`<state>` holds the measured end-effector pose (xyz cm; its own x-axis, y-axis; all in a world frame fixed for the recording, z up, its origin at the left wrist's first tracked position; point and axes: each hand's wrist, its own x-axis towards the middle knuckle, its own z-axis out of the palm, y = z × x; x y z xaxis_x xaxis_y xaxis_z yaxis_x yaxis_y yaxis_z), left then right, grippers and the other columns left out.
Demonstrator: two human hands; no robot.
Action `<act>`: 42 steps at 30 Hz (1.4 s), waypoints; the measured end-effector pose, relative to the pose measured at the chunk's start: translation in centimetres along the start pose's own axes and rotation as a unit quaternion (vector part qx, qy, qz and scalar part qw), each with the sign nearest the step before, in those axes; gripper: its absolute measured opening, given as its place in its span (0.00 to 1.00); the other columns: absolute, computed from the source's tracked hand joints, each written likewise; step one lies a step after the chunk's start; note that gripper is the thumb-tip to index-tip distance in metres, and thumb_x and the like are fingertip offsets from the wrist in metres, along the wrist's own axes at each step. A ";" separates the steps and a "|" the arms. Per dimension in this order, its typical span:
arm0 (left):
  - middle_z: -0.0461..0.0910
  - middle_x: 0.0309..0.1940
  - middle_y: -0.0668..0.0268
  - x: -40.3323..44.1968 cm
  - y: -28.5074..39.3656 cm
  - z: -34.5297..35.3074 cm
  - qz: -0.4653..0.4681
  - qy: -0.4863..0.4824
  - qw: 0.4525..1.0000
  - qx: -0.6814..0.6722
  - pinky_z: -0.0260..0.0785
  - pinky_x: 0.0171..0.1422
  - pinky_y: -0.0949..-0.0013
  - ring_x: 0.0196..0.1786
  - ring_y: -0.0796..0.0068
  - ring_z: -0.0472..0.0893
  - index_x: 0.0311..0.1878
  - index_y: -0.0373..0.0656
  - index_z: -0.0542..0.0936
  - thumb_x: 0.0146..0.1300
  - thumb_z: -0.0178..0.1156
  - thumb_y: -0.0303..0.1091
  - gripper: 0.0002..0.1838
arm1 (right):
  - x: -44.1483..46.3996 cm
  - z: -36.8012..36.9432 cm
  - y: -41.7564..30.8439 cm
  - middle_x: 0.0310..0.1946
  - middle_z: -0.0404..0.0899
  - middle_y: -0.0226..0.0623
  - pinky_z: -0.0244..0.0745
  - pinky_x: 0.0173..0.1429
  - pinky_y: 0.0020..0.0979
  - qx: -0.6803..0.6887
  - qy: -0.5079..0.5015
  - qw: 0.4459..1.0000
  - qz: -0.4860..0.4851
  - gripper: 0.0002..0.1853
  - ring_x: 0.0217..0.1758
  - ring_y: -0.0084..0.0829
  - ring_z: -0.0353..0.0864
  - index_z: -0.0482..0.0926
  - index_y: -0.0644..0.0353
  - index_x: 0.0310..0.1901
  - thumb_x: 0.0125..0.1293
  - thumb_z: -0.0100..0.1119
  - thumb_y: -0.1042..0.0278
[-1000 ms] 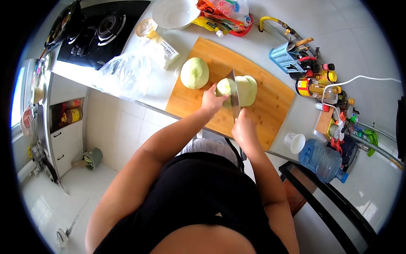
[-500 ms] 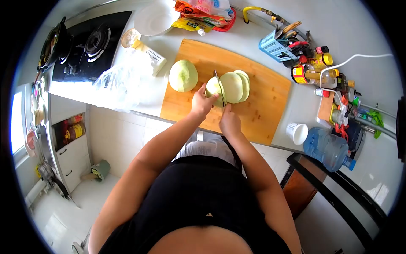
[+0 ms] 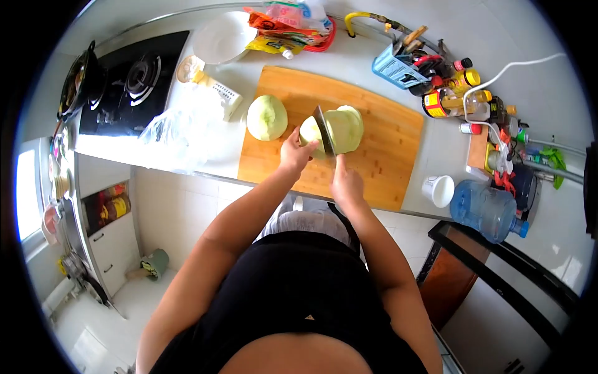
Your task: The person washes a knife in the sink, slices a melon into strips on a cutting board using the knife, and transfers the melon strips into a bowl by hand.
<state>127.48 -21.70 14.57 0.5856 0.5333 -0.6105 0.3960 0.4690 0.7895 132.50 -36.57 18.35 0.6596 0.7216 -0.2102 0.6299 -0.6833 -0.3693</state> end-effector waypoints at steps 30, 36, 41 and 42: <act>0.74 0.51 0.63 -0.5 1.4 3.1 -0.056 0.027 0.997 0.050 0.78 0.47 0.54 0.51 0.63 0.77 0.60 0.46 0.64 0.62 0.58 0.28 0.23 | 7.8 -1.8 7.5 0.31 0.81 0.48 0.76 0.41 0.40 0.368 0.014 0.929 0.048 0.09 0.36 0.47 0.81 0.82 0.61 0.36 0.57 0.56 0.67; 0.75 0.48 0.63 -0.7 1.2 3.2 -0.053 0.048 0.996 0.048 0.78 0.46 0.57 0.47 0.66 0.79 0.57 0.45 0.65 0.62 0.58 0.29 0.20 | 7.7 0.7 5.3 0.16 0.76 0.39 0.68 0.16 0.28 0.516 -0.271 0.801 0.137 0.17 0.12 0.29 0.74 0.73 0.67 0.48 0.60 0.54 0.66; 0.75 0.48 0.64 -0.2 0.6 2.9 -0.044 0.054 0.997 0.044 0.79 0.44 0.59 0.47 0.68 0.79 0.57 0.46 0.66 0.61 0.60 0.28 0.21 | 7.1 1.2 5.0 0.15 0.76 0.38 0.69 0.18 0.31 0.576 -0.214 0.773 0.158 0.14 0.13 0.30 0.75 0.74 0.68 0.41 0.57 0.60 0.68; 0.75 0.48 0.64 -0.2 0.7 3.0 -0.041 0.056 0.997 0.042 0.79 0.44 0.59 0.47 0.68 0.79 0.57 0.46 0.66 0.61 0.60 0.28 0.21 | 6.9 2.2 5.0 0.15 0.76 0.38 0.69 0.18 0.31 0.575 -0.214 0.775 0.154 0.14 0.13 0.30 0.75 0.74 0.68 0.41 0.57 0.60 0.68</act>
<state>129.74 -23.63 15.42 0.4687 0.5726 -0.6726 0.4996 0.4561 0.7364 139.29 -34.73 13.07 0.3548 0.6824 -0.6391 -0.4740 -0.4579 -0.7521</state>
